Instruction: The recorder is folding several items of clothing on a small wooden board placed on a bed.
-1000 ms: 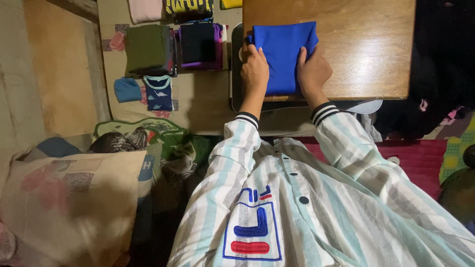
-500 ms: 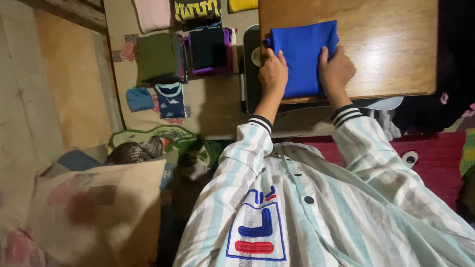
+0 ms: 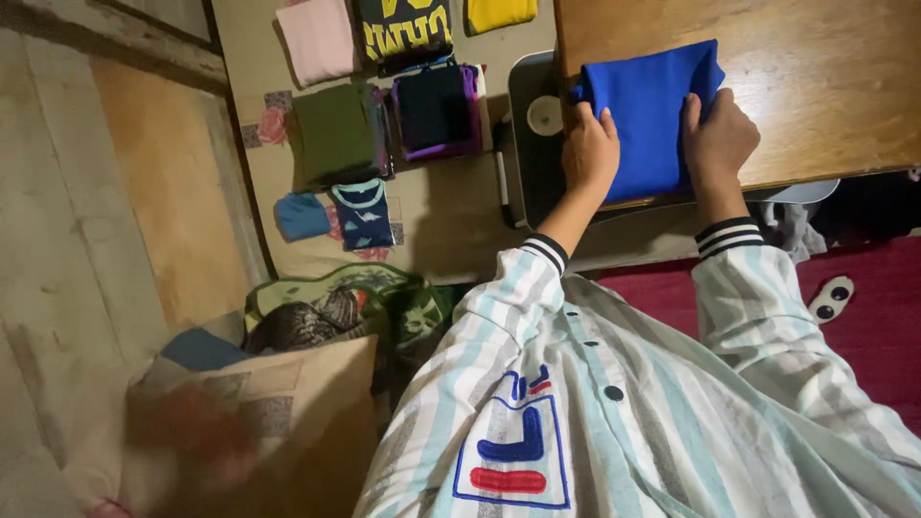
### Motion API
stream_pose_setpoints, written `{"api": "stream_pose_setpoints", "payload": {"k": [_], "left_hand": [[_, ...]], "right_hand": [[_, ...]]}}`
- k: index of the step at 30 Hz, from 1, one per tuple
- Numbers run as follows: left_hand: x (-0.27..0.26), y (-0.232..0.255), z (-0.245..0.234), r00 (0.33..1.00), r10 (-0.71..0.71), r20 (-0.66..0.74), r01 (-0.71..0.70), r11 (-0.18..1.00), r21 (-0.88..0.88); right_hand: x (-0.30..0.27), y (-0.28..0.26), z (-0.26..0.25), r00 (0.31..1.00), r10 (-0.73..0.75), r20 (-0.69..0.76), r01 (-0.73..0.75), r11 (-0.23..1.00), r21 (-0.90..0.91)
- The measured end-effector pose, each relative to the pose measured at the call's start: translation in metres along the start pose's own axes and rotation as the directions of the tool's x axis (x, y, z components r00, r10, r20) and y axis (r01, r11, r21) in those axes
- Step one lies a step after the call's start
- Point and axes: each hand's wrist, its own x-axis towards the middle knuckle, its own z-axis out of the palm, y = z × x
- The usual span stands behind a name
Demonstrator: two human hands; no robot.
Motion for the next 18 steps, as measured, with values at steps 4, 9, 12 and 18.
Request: {"api": "stream_pose_setpoints", "payload": {"k": [4, 9, 12, 18], "left_hand": [[0.000, -0.004, -0.006, 0.999, 0.036, -0.034, -0.038, 0.997, -0.072], [0.003, -0.014, -0.026, 0.999, 0.003, 0.040, 0.001, 0.996, -0.085], [0.008, -0.034, -0.027, 0.998, 0.018, 0.056, -0.011, 0.993, -0.118], [0.029, -0.079, -0.039, 0.995, 0.077, -0.071, -0.090, 0.974, -0.208]], "right_hand": [[0.001, -0.006, 0.003, 1.000, 0.015, 0.012, -0.015, 0.998, -0.059], [0.002, -0.034, -0.004, 0.983, 0.158, 0.092, -0.155, 0.987, -0.040], [-0.002, -0.045, 0.000, 0.986, 0.139, 0.091, -0.138, 0.990, -0.016], [-0.010, -0.081, 0.018, 0.998, 0.051, 0.040, -0.054, 0.995, 0.080]]}}
